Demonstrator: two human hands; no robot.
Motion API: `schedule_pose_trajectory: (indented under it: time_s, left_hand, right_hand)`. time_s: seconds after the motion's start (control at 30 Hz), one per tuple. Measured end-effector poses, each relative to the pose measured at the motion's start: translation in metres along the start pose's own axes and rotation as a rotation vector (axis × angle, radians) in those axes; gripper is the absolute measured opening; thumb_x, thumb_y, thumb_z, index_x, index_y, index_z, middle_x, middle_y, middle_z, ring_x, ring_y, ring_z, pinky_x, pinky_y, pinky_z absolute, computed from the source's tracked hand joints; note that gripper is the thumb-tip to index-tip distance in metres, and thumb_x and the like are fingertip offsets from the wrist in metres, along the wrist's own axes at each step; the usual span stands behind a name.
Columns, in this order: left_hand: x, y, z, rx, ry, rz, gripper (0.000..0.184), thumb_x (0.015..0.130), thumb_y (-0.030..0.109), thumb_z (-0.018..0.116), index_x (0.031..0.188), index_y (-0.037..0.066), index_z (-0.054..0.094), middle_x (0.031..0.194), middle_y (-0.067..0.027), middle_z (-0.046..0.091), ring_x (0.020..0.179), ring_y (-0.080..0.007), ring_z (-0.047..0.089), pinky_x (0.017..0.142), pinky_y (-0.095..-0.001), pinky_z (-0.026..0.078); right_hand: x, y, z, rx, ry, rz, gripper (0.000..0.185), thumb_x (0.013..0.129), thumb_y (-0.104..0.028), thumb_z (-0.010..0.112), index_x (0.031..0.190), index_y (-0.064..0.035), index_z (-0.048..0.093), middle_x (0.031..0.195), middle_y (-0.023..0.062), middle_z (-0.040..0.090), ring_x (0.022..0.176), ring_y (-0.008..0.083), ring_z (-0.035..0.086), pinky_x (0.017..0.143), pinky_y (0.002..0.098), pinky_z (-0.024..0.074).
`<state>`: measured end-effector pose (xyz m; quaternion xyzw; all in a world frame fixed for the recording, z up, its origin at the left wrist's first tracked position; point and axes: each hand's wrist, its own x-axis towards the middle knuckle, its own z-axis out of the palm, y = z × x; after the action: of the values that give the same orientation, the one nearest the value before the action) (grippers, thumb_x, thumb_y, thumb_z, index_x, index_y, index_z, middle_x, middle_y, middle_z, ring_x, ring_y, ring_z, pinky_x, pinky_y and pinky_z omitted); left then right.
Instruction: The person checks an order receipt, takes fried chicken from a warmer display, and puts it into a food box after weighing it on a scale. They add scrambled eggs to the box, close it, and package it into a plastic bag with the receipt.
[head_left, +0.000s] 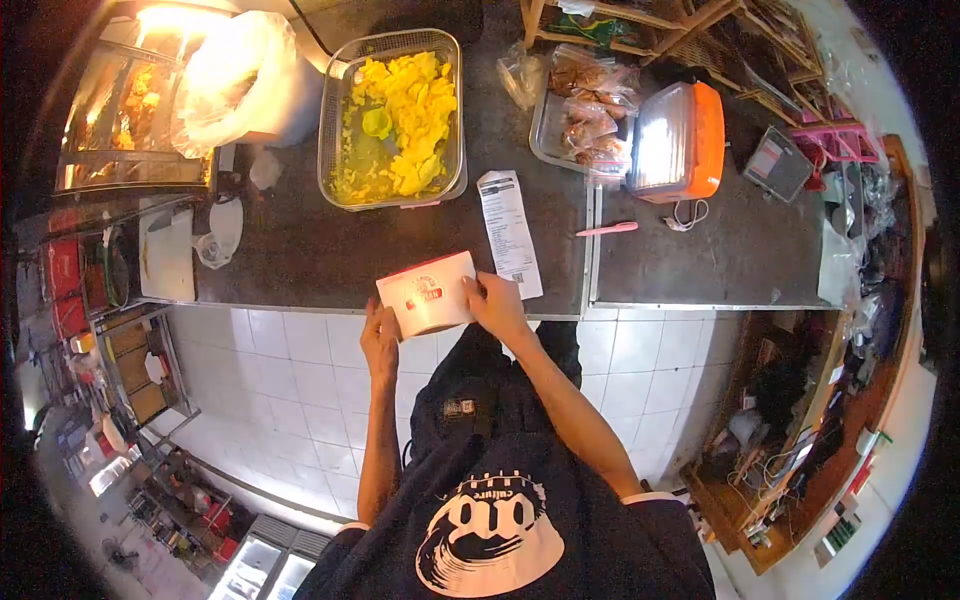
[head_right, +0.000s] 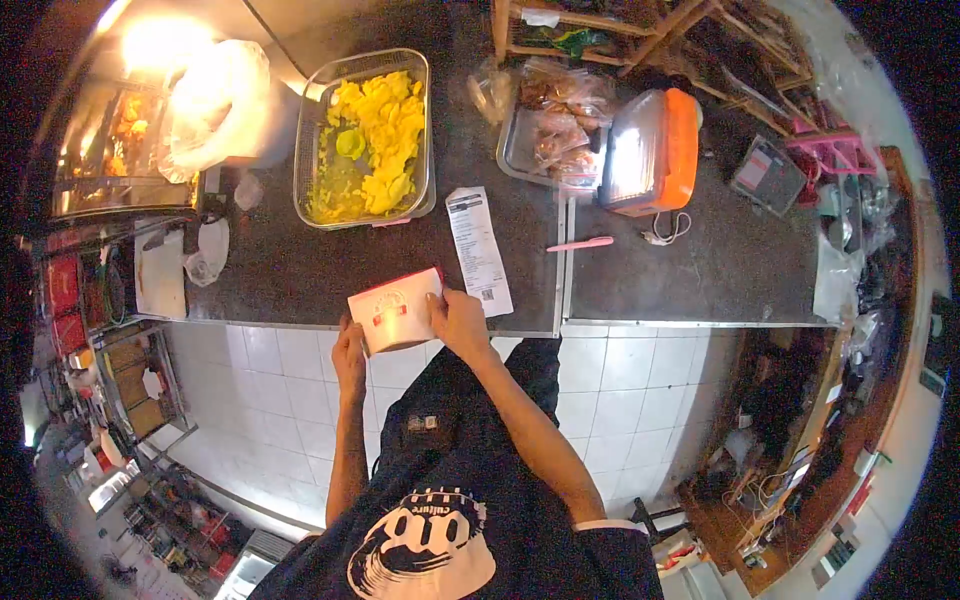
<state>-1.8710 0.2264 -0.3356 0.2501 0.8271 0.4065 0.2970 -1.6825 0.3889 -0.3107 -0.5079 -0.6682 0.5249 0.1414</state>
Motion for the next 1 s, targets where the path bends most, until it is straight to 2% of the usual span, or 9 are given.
schedule_pose_trajectory:
  time_s: [0.07, 0.13, 0.33, 0.4, 0.5, 0.67, 0.77, 0.83, 1.0]
  left_hand:
    - [0.007, -0.026, 0.002, 0.036, -0.054, -0.067, 0.051, 0.1, 0.039, 0.05, 0.121, -0.006, 0.064, 0.119, -0.0193, 0.066, 0.109, -0.0221, 0.06, 0.095, -0.0331, 0.045]
    - [0.004, 0.006, 0.013, -0.145, 0.042, -0.211, 0.052, 0.1, 0.045, 0.051, 0.074, 0.002, 0.059, 0.059, 0.0005, 0.048, 0.062, -0.0118, 0.045, 0.059, -0.0308, 0.041]
    - [0.017, 0.012, 0.016, 0.192, 0.031, -0.099, 0.059, 0.103, 0.044, 0.045, 0.109, -0.012, 0.064, 0.087, -0.0209, 0.07, 0.08, -0.0274, 0.064, 0.073, -0.0382, 0.05]
    - [0.02, 0.007, 0.008, 0.495, 0.092, 0.328, 0.057, 0.103, 0.039, 0.041, 0.133, -0.008, 0.052, 0.133, -0.0266, 0.056, 0.124, -0.0365, 0.053, 0.107, -0.0428, 0.037]
    - [0.024, 0.046, 0.011, 0.699, -0.024, 0.572, 0.065, 0.101, 0.037, 0.042, 0.147, -0.008, 0.032, 0.156, -0.0252, 0.028, 0.147, -0.0373, 0.022, 0.119, -0.0512, 0.013]
    - [0.048, 0.035, -0.001, 0.909, -0.374, 0.684, 0.087, 0.096, 0.05, 0.045, 0.152, -0.008, 0.012, 0.161, -0.0237, 0.01, 0.151, -0.0355, 0.006, 0.118, -0.0581, -0.002]
    - [0.054, 0.056, -0.027, 0.95, -0.626, 0.764, 0.12, 0.075, 0.066, 0.067, 0.152, -0.007, 0.012, 0.161, -0.0253, 0.01, 0.15, -0.0387, 0.008, 0.119, -0.0574, 0.001]
    - [0.064, 0.06, -0.034, 0.935, -0.677, 0.794, 0.12, 0.074, 0.064, 0.069, 0.152, -0.007, 0.012, 0.16, -0.0257, 0.012, 0.15, -0.039, 0.009, 0.12, -0.0564, 0.003]
    - [0.072, 0.051, -0.03, 0.775, -0.68, 0.882, 0.12, 0.061, 0.044, 0.083, 0.149, -0.008, 0.019, 0.155, -0.0279, 0.022, 0.144, -0.0451, 0.023, 0.119, -0.0526, 0.02]
  right_hand:
    - [0.0, 0.012, 0.007, -0.074, 0.071, -0.095, 0.027, 0.089, -0.022, 0.062, 0.082, 0.004, 0.064, 0.068, 0.0211, 0.061, 0.064, 0.039, 0.06, 0.06, 0.0471, 0.0465]
    - [-0.001, 0.007, 0.005, -0.079, 0.085, -0.075, 0.027, 0.09, -0.02, 0.06, 0.084, 0.0057, 0.063, 0.078, 0.0247, 0.057, 0.077, 0.0408, 0.059, 0.066, 0.0494, 0.0465]
    - [-0.006, 0.022, 0.017, -0.279, 0.087, -0.072, 0.037, 0.094, -0.019, 0.057, 0.116, 0.0107, 0.058, 0.101, 0.0285, 0.052, 0.093, 0.0438, 0.055, 0.078, 0.0507, 0.047]
    - [-0.007, 0.0, 0.015, -0.385, 0.04, 0.027, 0.053, 0.095, -0.021, 0.055, 0.136, 0.0092, 0.044, 0.118, 0.03, 0.05, 0.112, 0.0446, 0.051, 0.096, 0.0489, 0.0457]
    - [0.006, -0.017, 0.014, -0.915, 0.113, -0.449, 0.057, 0.095, -0.031, 0.054, 0.142, -0.0006, 0.043, 0.141, 0.0294, 0.04, 0.132, 0.045, 0.038, 0.11, 0.0505, 0.034]
    - [0.013, -0.005, 0.006, -0.556, -0.223, -0.643, 0.064, 0.094, -0.042, 0.054, 0.146, -0.0082, 0.041, 0.157, 0.0238, 0.024, 0.147, 0.0387, 0.02, 0.118, 0.0551, 0.0187]
    - [0.022, -0.012, -0.019, -0.562, -0.366, -0.685, 0.085, 0.076, -0.042, 0.072, 0.147, -0.0092, 0.039, 0.157, 0.0244, 0.023, 0.147, 0.0395, 0.021, 0.118, 0.0549, 0.022]
    - [0.029, -0.008, -0.023, -0.573, -0.426, -0.771, 0.106, 0.057, -0.038, 0.083, 0.148, -0.0096, 0.037, 0.156, 0.0256, 0.025, 0.146, 0.0408, 0.023, 0.117, 0.0554, 0.0249]
    - [0.038, -0.004, -0.024, -0.511, -0.487, -0.782, 0.1, 0.058, -0.035, 0.082, 0.146, -0.0104, 0.042, 0.152, 0.0285, 0.029, 0.144, 0.0445, 0.024, 0.117, 0.0556, 0.0253]
